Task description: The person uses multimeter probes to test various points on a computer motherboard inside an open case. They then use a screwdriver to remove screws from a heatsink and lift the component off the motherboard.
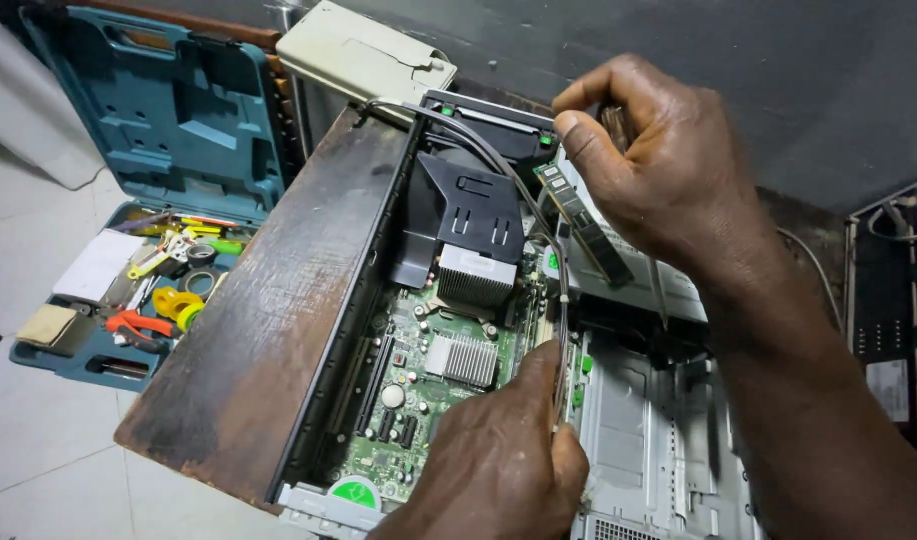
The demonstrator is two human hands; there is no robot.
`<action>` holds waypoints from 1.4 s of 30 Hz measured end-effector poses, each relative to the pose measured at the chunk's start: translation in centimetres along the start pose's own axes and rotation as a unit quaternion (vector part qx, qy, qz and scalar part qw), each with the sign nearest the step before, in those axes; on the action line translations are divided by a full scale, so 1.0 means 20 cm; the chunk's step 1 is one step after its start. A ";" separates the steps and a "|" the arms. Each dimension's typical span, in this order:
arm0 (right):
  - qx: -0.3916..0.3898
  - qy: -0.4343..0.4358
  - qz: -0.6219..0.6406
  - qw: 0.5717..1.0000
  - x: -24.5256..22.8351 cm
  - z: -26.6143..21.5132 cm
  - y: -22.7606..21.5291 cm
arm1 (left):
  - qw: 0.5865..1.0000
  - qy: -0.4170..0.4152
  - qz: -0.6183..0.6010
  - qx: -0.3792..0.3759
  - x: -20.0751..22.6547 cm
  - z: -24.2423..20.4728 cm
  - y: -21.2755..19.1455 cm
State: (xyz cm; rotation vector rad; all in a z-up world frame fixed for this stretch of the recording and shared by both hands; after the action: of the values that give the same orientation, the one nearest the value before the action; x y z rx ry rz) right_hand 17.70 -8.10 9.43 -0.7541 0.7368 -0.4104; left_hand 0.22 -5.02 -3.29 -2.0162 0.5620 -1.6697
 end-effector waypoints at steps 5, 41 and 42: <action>0.014 -0.016 0.024 0.999 -0.01 -0.01 -0.01 | 0.999 -0.008 0.029 -0.046 0.01 0.00 0.02; 0.240 -0.176 0.240 0.924 0.03 -0.07 -0.28 | 0.955 -0.005 0.181 0.235 0.04 -0.13 -0.16; 0.268 -0.173 0.243 0.916 0.05 -0.09 -0.32 | 0.932 0.130 0.171 0.292 0.14 -0.19 -0.16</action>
State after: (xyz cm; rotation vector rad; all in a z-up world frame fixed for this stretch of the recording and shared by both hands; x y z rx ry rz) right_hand 16.58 -13.76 12.79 -0.1003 0.4201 -0.0091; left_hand -3.00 -4.38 1.46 -1.2109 0.4065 -1.6446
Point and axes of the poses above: each hand's wrist, its own z-axis towards the middle knuckle, its own y-axis out of the palm, x = y × z, the point moved 9 cm from there along z, towards the middle knuckle, and after that the axes turned 10 degrees about x, right-handed, at the moved point
